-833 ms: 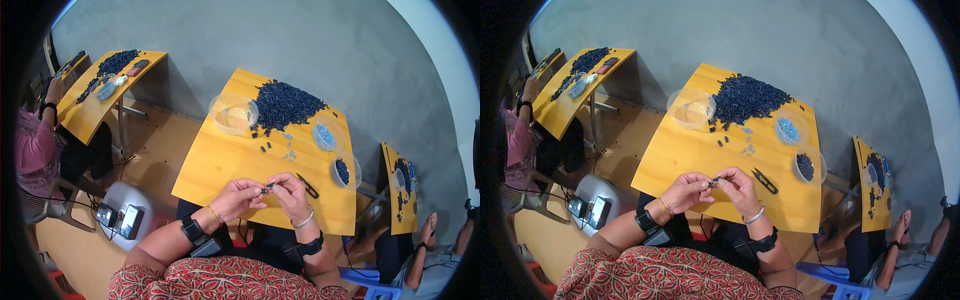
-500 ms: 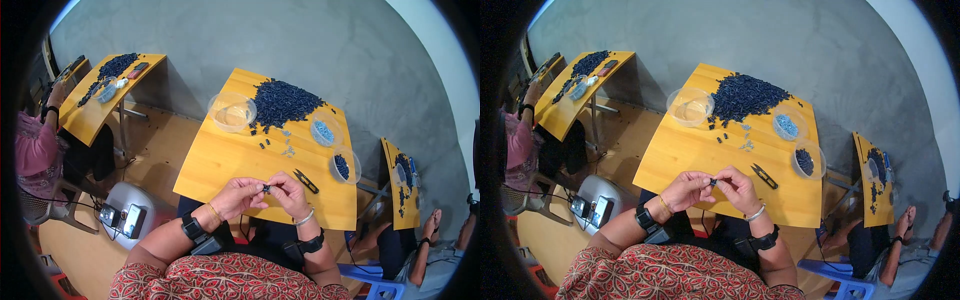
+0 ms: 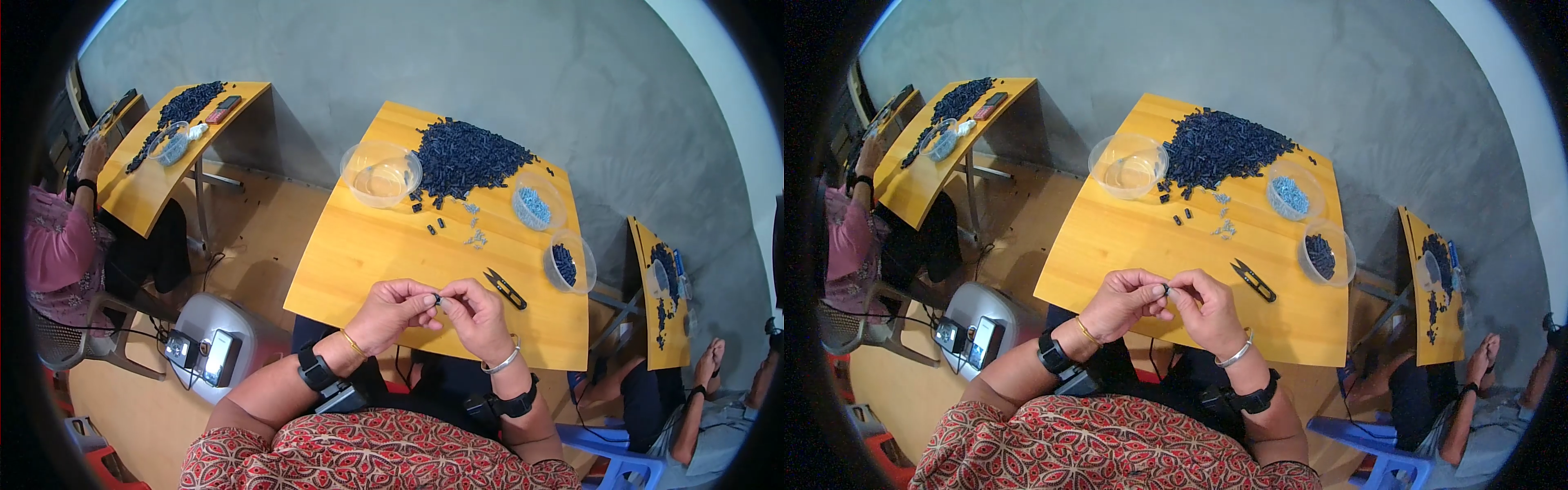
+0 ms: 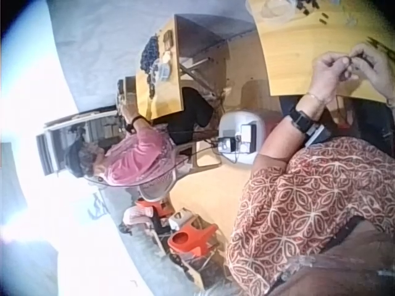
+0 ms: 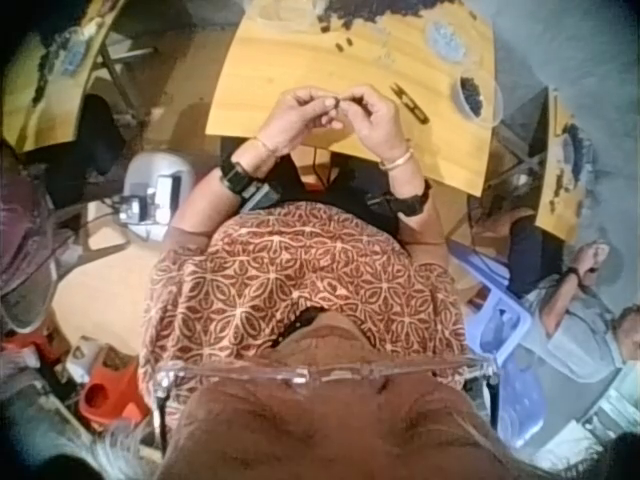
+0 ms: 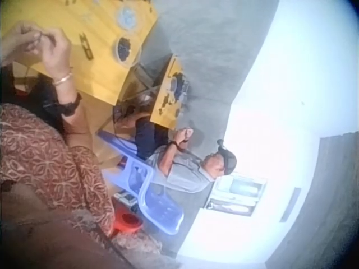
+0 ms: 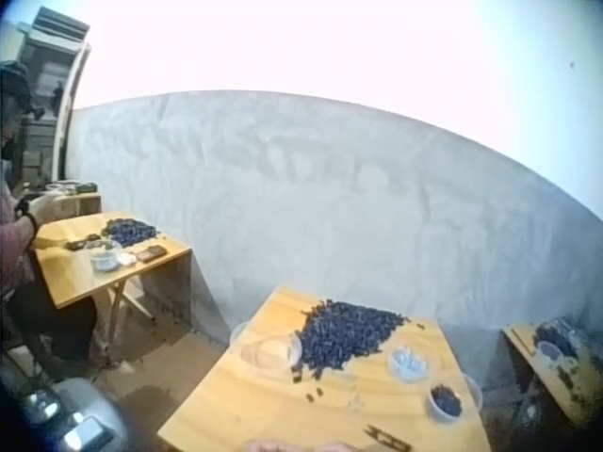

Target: Sorting small blue plastic components at a production table.

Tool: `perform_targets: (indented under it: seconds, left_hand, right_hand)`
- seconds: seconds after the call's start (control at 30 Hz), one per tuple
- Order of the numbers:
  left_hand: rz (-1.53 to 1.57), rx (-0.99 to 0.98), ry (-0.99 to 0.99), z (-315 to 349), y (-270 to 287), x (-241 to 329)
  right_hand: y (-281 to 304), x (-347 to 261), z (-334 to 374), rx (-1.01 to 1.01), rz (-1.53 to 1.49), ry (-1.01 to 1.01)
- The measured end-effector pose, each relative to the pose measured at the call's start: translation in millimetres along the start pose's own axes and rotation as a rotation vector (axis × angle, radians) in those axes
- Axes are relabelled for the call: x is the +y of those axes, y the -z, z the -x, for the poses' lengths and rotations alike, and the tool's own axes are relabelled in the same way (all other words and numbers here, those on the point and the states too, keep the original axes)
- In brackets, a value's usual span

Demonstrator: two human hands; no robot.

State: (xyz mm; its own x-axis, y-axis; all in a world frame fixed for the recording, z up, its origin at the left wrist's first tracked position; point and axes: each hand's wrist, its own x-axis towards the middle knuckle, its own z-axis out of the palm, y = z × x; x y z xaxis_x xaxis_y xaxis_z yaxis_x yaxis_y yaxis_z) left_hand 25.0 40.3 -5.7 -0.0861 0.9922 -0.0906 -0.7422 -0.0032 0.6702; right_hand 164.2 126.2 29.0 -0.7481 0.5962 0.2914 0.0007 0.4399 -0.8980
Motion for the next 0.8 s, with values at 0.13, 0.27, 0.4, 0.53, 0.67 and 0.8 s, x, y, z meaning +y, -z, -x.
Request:
perform_targets:
  seconds: [0.13, 0.27, 0.4, 0.53, 0.67, 0.8]
  left_hand:
    - [0.017, 0.001, -0.002, -0.6, -0.2, -0.6]
    - [0.115, -0.1, -0.006, -1.0, 5.7, 0.5]
    - [0.136, -0.107, -0.011, 0.0, 5.0, 4.7]
    - [0.116, -0.091, -0.031, 0.9, 2.1, 7.3]
    - [0.09, -0.121, -0.059, 2.9, -0.6, 9.0]
    - [0.032, -0.107, -0.061, 2.2, -0.2, 8.6]
  right_hand:
    - [0.5, 2.1, 1.3, 0.037, -0.067, -0.029]
    - [7.9, 0.9, 1.4, -0.005, -0.365, -0.074]
    - [11.8, 1.0, 1.8, -0.076, -0.478, -0.064]
    - [10.9, 2.6, 1.9, -0.082, -0.451, -0.059]
    - [9.9, 4.2, 2.5, -0.087, -0.429, -0.032]
    - [10.4, 6.4, 2.2, -0.098, -0.433, -0.023]
